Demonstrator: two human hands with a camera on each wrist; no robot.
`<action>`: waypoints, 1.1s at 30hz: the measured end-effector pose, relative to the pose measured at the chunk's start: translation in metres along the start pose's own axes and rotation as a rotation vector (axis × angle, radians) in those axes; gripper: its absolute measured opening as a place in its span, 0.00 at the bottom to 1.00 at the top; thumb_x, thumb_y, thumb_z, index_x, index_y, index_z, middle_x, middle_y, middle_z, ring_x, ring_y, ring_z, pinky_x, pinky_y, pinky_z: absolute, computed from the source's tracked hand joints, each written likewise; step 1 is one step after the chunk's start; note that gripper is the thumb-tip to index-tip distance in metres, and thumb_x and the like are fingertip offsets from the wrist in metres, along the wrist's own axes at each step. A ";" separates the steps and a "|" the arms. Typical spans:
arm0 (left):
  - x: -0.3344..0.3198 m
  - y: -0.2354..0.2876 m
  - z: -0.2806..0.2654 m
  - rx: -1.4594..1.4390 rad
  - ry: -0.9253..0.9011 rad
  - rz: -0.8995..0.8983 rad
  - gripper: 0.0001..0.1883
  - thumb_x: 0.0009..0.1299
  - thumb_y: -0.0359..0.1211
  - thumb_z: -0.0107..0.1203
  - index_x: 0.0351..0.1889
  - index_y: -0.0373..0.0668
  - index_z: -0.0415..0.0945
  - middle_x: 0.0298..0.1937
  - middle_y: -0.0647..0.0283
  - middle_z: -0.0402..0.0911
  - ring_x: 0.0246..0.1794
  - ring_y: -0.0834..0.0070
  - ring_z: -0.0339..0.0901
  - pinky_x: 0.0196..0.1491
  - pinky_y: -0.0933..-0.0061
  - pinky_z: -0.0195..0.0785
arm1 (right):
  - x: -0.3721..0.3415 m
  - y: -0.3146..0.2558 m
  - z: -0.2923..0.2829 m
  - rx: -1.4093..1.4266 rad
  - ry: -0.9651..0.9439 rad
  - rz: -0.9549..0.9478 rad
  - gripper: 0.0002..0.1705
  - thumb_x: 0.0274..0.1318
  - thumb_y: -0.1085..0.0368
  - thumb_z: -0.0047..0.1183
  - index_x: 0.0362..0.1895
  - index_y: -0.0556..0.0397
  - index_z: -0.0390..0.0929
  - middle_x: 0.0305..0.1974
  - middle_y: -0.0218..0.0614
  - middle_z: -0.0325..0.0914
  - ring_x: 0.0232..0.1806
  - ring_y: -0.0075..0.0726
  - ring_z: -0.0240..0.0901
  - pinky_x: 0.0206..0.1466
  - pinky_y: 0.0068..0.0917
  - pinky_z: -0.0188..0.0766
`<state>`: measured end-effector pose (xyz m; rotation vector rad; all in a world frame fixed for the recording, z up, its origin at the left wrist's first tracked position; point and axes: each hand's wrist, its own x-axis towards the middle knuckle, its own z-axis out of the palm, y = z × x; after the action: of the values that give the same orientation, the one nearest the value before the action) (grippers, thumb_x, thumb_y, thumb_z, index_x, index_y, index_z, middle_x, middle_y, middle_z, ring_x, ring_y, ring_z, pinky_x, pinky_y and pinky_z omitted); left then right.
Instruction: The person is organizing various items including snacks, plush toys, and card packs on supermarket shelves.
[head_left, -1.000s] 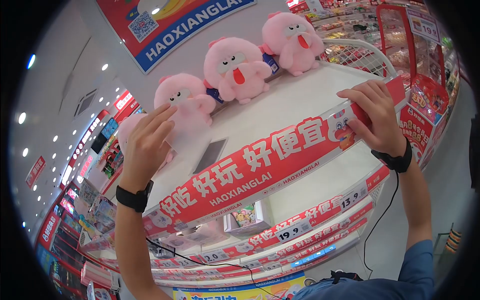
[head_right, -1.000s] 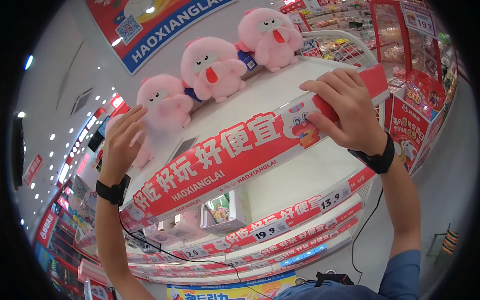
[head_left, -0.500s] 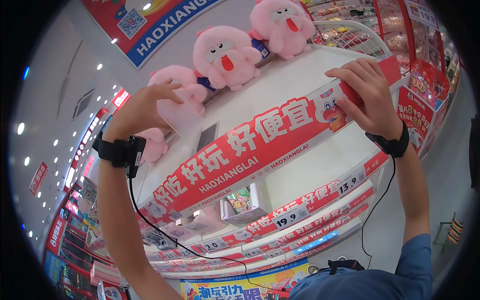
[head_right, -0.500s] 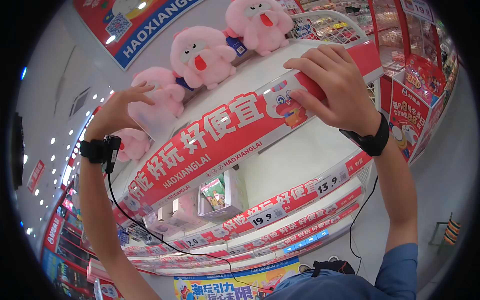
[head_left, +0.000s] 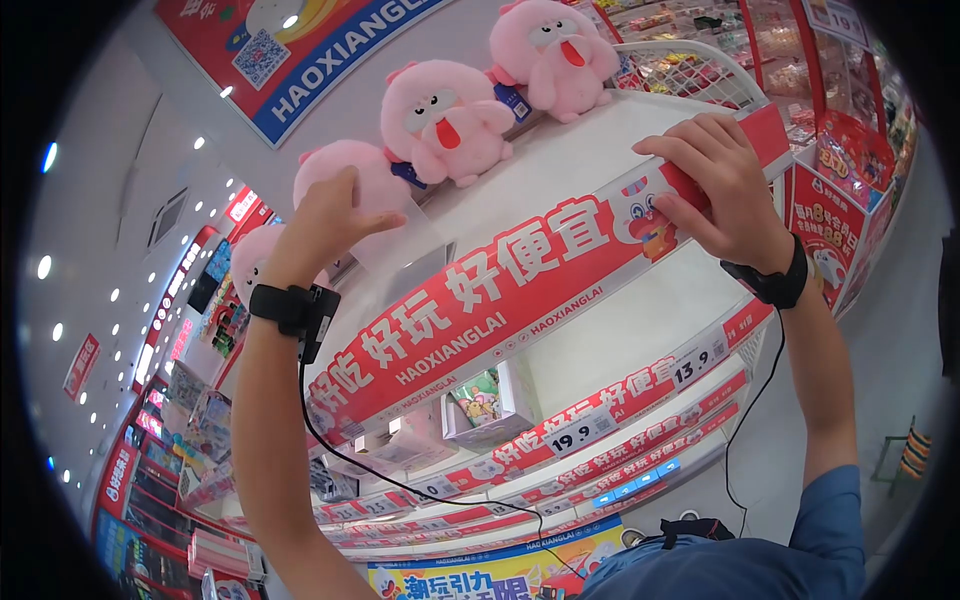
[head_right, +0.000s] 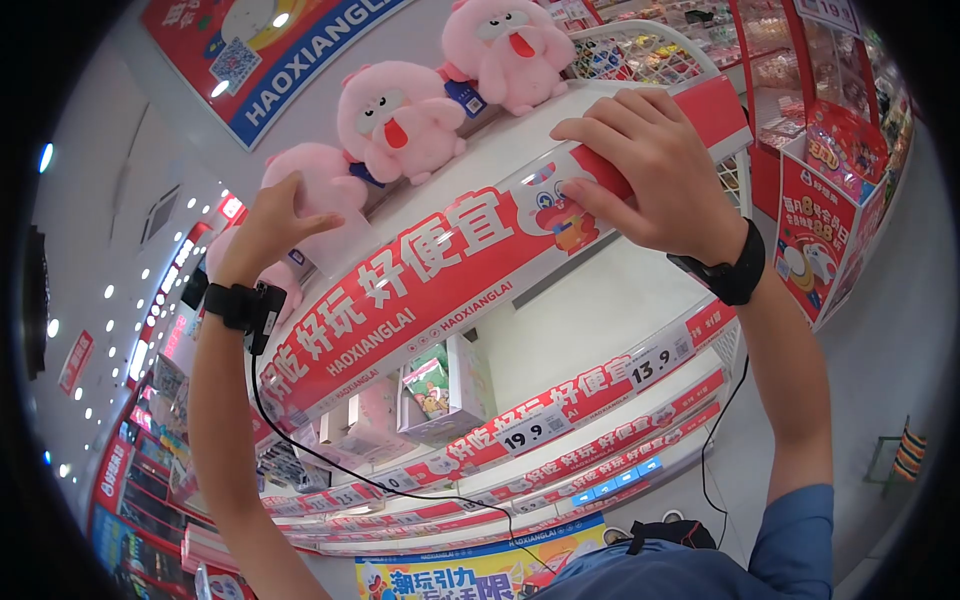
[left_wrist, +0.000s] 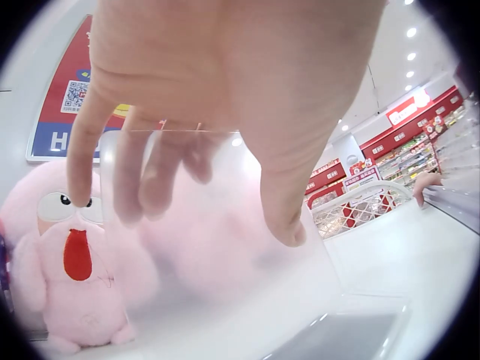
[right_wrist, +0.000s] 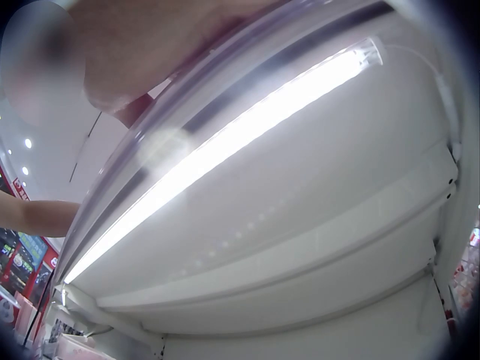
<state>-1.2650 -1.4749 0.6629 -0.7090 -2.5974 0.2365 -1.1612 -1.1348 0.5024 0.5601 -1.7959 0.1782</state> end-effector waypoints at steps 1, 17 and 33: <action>-0.001 0.002 0.000 0.002 -0.004 -0.004 0.31 0.53 0.52 0.67 0.35 0.32 0.70 0.33 0.50 0.74 0.34 0.60 0.71 0.39 0.62 0.63 | 0.000 0.000 0.000 0.000 0.002 0.002 0.19 0.52 0.55 0.55 0.44 0.53 0.76 0.37 0.39 0.74 0.42 0.43 0.69 0.53 0.36 0.61; 0.002 -0.002 0.011 0.021 0.083 0.052 0.27 0.49 0.41 0.70 0.35 0.34 0.66 0.33 0.50 0.73 0.36 0.55 0.71 0.41 0.60 0.64 | -0.001 0.001 0.000 0.026 0.010 0.016 0.20 0.50 0.56 0.56 0.45 0.52 0.76 0.36 0.37 0.73 0.42 0.42 0.68 0.53 0.37 0.60; -0.107 -0.085 -0.111 -0.076 0.117 -0.215 0.07 0.62 0.26 0.56 0.33 0.35 0.69 0.30 0.64 0.75 0.30 0.77 0.75 0.31 0.75 0.75 | -0.001 -0.005 -0.003 0.006 -0.006 0.043 0.22 0.48 0.59 0.55 0.48 0.55 0.75 0.39 0.41 0.74 0.45 0.48 0.66 0.54 0.40 0.60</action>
<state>-1.1701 -1.5974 0.7456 -0.4496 -2.5551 0.0293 -1.1557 -1.1379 0.5018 0.5271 -1.8150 0.2111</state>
